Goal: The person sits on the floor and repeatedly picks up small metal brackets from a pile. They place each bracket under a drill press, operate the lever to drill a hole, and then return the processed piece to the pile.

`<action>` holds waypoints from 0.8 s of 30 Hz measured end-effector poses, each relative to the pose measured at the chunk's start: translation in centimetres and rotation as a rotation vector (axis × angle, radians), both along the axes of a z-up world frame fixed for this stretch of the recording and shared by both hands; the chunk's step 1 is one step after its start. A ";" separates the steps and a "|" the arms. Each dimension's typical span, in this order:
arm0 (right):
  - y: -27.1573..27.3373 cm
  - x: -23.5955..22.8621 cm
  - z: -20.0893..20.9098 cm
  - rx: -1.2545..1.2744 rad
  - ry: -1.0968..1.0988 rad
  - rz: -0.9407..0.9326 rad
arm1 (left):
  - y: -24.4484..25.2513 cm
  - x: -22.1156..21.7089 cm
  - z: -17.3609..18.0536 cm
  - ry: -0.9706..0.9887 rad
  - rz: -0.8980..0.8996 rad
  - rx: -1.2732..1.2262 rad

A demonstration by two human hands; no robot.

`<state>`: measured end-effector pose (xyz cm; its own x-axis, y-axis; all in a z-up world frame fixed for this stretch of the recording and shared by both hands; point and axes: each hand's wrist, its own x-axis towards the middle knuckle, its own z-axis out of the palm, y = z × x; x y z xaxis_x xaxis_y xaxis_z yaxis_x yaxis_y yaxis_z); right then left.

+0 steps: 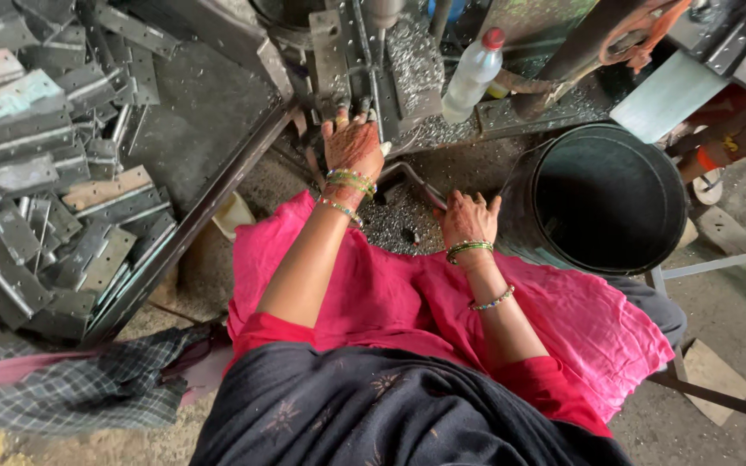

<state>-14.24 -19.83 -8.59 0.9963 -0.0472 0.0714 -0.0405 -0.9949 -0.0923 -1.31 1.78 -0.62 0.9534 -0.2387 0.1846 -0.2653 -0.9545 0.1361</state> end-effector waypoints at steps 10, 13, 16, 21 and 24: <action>0.4 0.3 2.8 -0.055 0.002 0.025 | -0.1 -2.1 -2.7 -0.204 0.007 -0.061; 0.2 0.8 1.8 -0.063 0.024 0.010 | -0.9 -2.6 -2.9 -0.210 0.041 -0.072; -0.2 0.5 0.7 -0.074 -0.171 0.050 | -1.7 -2.5 -4.0 -0.252 0.077 -0.086; -0.1 0.9 2.5 -0.023 0.010 0.013 | -1.5 -2.8 -4.5 -0.352 0.089 -0.047; 0.6 0.1 2.9 -0.046 -0.015 0.017 | -1.2 0.3 -3.2 -0.265 0.120 -0.067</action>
